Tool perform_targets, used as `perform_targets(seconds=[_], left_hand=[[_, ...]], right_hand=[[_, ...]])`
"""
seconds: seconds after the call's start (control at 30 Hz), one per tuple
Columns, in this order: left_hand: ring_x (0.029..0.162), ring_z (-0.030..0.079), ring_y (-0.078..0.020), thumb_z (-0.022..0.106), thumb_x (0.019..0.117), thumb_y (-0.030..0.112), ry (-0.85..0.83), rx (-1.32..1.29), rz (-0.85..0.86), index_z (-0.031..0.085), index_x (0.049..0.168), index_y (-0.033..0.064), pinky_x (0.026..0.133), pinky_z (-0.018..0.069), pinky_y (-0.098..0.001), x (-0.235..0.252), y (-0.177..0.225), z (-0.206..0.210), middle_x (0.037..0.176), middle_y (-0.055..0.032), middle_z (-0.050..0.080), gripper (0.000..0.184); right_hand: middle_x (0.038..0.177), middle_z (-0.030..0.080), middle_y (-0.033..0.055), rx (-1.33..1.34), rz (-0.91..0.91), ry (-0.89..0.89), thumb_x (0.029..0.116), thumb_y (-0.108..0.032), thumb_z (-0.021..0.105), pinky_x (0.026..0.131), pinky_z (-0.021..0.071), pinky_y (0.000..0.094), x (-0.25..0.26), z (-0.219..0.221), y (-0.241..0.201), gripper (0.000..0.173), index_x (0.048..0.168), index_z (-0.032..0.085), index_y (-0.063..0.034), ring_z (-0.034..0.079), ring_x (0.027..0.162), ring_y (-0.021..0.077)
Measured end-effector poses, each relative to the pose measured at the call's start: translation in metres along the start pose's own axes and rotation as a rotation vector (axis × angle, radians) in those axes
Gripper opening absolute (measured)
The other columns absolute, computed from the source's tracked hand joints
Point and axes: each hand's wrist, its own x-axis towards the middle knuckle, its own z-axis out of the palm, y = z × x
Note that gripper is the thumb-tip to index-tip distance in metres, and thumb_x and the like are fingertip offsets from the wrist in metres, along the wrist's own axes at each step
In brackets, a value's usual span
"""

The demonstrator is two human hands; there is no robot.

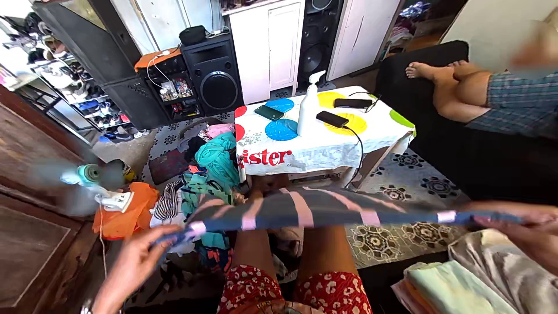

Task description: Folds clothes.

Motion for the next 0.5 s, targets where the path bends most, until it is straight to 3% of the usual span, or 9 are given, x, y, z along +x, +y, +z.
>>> perform_targets(seconds=[0.07,0.1,0.2,0.27,0.37,0.5], left_hand=[[0.090,0.072,-0.0119,0.063,0.0930,0.011,-0.269,-0.134,-0.024,0.077,0.104,0.0032,0.085,0.0601,-0.0349,-0.030,0.003,0.023,0.099,-0.0069,0.076,0.019],[0.092,0.073,-0.0179,0.066,0.0923,0.007,-0.442,-0.198,-0.051,0.077,0.105,0.0018,0.087,0.0596,-0.0403,-0.043,0.003,0.037,0.100,-0.0098,0.076,0.017],[0.100,0.071,-0.0320,0.067,0.0961,0.009,-0.854,-0.328,-0.248,0.073,0.116,-0.0024,0.093,0.0550,-0.0519,-0.079,-0.001,0.081,0.108,-0.0203,0.074,0.024],[0.100,0.071,-0.0307,0.066,0.0983,0.013,-0.906,-0.364,-0.353,0.070,0.121,-0.0023,0.095,0.0551,-0.0494,-0.098,-0.006,0.107,0.109,-0.0207,0.073,0.028],[0.099,0.071,-0.0276,0.063,0.1001,0.015,-0.837,-0.367,-0.423,0.070,0.117,-0.0034,0.094,0.0551,-0.0449,-0.110,-0.005,0.134,0.108,-0.0197,0.072,0.026],[0.095,0.069,-0.0273,0.062,0.1011,0.020,-0.779,-0.314,-0.501,0.071,0.108,-0.0030,0.091,0.0539,-0.0457,-0.110,-0.013,0.161,0.100,-0.0189,0.072,0.025]], right_hand=[[0.092,0.076,-0.0038,-0.135,0.282,-0.081,0.0923,-0.010,0.066,0.084,0.0588,0.0290,-0.033,0.014,-0.003,0.013,0.096,0.079,-0.0114,0.070,0.086,0.0043],[0.092,0.077,0.0025,-0.238,0.364,-0.216,0.0895,-0.004,0.066,0.085,0.0600,0.0347,-0.045,0.018,0.006,0.015,0.098,0.078,-0.0054,0.072,0.085,0.0098],[0.111,0.072,0.0263,-0.432,0.627,-0.545,0.0930,-0.004,0.072,0.100,0.0513,0.0589,-0.053,0.062,0.016,0.029,0.120,0.071,0.0056,0.070,0.105,0.0406],[0.120,0.069,0.0283,-0.479,0.607,-0.548,0.0954,-0.009,0.071,0.105,0.0461,0.0628,-0.053,0.112,0.019,0.033,0.125,0.069,0.0048,0.066,0.116,0.0454],[0.114,0.071,0.0257,-0.411,0.305,-0.448,0.0908,-0.005,0.072,0.097,0.0517,0.0632,-0.051,0.196,0.026,0.025,0.114,0.074,0.0017,0.068,0.109,0.0441],[0.123,0.070,0.0207,-0.348,0.140,-0.656,0.0923,-0.016,0.072,0.103,0.0459,0.0645,-0.041,0.294,0.020,0.026,0.116,0.075,-0.0058,0.062,0.121,0.0426]])
